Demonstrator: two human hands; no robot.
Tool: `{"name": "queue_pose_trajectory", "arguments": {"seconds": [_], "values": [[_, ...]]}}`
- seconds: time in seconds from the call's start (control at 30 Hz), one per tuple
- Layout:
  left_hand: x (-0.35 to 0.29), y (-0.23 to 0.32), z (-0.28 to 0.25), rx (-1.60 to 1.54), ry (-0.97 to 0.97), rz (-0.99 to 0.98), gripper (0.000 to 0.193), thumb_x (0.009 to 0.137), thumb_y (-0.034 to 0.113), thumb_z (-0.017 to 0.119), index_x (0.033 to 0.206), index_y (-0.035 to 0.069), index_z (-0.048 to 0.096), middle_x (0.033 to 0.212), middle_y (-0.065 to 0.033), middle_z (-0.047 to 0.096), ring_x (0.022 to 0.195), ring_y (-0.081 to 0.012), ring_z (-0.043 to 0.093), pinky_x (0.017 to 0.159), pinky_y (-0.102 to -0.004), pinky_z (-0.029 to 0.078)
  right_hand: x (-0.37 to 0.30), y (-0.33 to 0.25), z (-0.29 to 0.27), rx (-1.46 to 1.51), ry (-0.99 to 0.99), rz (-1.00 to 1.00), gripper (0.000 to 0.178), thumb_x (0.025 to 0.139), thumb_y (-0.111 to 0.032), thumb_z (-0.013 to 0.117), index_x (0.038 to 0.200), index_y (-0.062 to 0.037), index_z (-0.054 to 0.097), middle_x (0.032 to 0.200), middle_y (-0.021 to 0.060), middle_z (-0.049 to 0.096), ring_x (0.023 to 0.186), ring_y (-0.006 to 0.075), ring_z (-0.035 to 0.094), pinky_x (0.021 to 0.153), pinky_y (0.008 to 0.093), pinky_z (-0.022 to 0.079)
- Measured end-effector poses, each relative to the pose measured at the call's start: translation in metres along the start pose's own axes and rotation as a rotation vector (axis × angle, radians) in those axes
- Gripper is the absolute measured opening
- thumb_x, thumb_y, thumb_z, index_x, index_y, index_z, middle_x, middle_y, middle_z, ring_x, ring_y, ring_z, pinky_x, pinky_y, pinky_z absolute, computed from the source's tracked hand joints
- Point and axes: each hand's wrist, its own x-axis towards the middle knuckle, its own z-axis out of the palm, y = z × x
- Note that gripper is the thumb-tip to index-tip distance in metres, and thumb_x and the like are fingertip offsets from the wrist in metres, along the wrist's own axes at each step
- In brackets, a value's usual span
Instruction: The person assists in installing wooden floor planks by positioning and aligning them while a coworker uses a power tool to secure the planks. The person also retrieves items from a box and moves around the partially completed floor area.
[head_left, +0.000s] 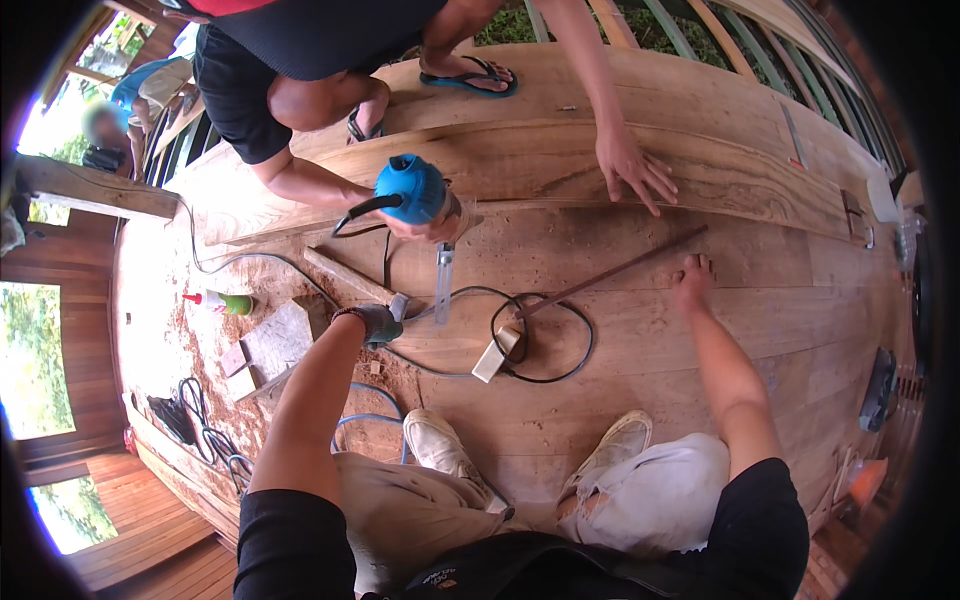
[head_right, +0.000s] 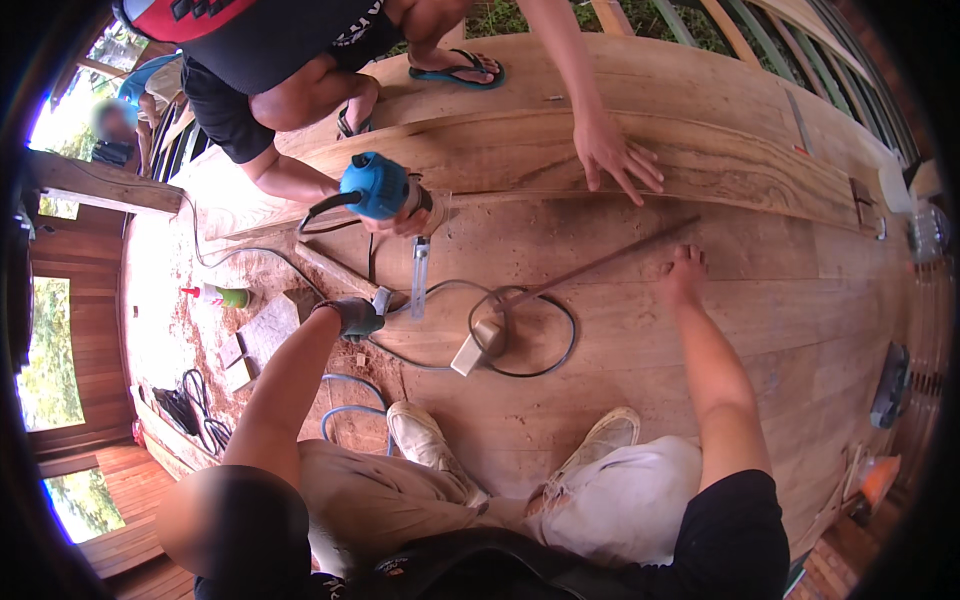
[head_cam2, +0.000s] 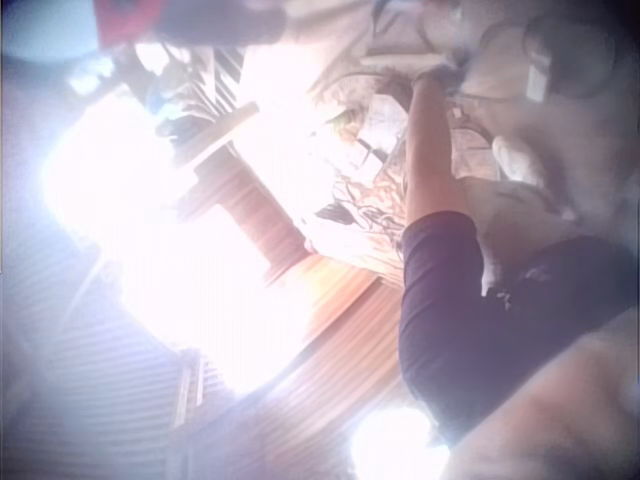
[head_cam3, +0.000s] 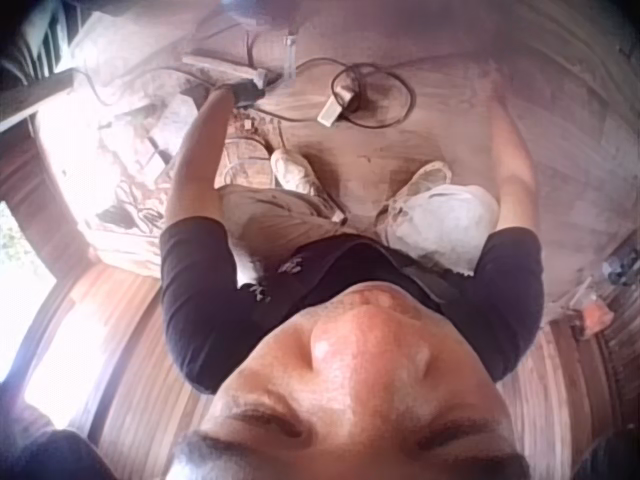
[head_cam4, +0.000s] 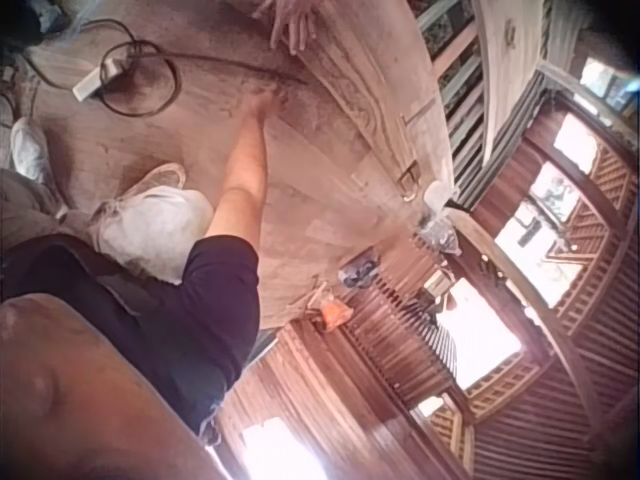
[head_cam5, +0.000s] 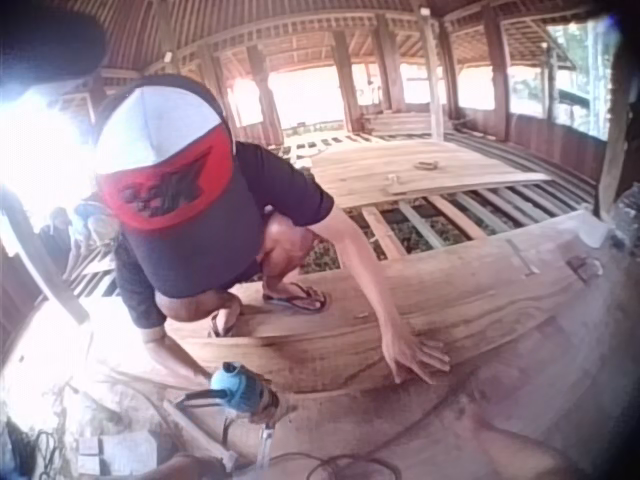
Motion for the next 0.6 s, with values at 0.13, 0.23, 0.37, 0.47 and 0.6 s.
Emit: {"name": "queue_pose_trajectory", "arguments": {"seconds": [0.13, 0.23, 0.37, 0.47, 0.6], "values": [[0.004, -0.001, -0.005, -0.014, 0.009, -0.018, 0.038, 0.087, 0.028, 0.054, 0.108, 0.000, 0.066, 0.092, -0.0117, 0.071, 0.073, -0.0230, 0.068, 0.067, -0.0361, 0.054, 0.002, -0.002, -0.023, 0.054, 0.035, -0.087, 0.054, 0.076, -0.014, 0.069, 0.129, -0.0097, 0.055, 0.139, 0.0139, 0.046, 0.128, 0.0353, 0.046, 0.108, 0.0491, 0.037], [0.003, 0.004, -0.005, 0.007, 0.034, 0.044, 0.038, 0.087, 0.033, 0.054, 0.100, 0.000, 0.067, 0.085, -0.0122, 0.071, 0.070, -0.0223, 0.068, 0.065, -0.0354, 0.054, -0.002, -0.021, -0.020, 0.071, 0.161, -0.327, 0.064, 0.074, -0.012, 0.071, 0.135, -0.0114, 0.052, 0.141, 0.0140, 0.045, 0.129, 0.0345, 0.045, 0.109, 0.0499, 0.036], [-0.008, 0.012, -0.008, -0.002, 0.070, 0.146, 0.038, 0.087, 0.034, 0.054, 0.093, 0.000, 0.068, 0.080, -0.0130, 0.071, 0.066, -0.0220, 0.067, 0.061, -0.0353, 0.053, -0.008, -0.050, -0.020, 0.044, 0.207, -0.560, 0.067, 0.071, -0.010, 0.071, 0.136, -0.0119, 0.053, 0.142, 0.0140, 0.045, 0.130, 0.0339, 0.044, 0.111, 0.0500, 0.034], [-0.005, 0.010, -0.006, -0.009, 0.056, 0.147, 0.036, 0.086, 0.033, 0.054, 0.092, 0.000, 0.068, 0.077, -0.0123, 0.070, 0.064, -0.0218, 0.066, 0.058, -0.0360, 0.052, -0.007, -0.051, -0.013, 0.071, 0.159, -0.626, 0.063, 0.069, -0.009, 0.070, 0.132, -0.0111, 0.057, 0.141, 0.0133, 0.046, 0.130, 0.0342, 0.044, 0.112, 0.0495, 0.034], [0.006, 0.001, 0.001, -0.043, 0.075, 0.105, 0.035, 0.086, 0.034, 0.055, 0.089, 0.001, 0.068, 0.076, -0.0115, 0.070, 0.063, -0.0213, 0.066, 0.058, -0.0360, 0.052, -0.010, -0.042, -0.011, 0.173, 0.075, -0.582, 0.061, 0.068, -0.006, 0.069, 0.128, -0.0098, 0.059, 0.139, 0.0119, 0.048, 0.127, 0.0353, 0.046, 0.109, 0.0487, 0.037]]}}
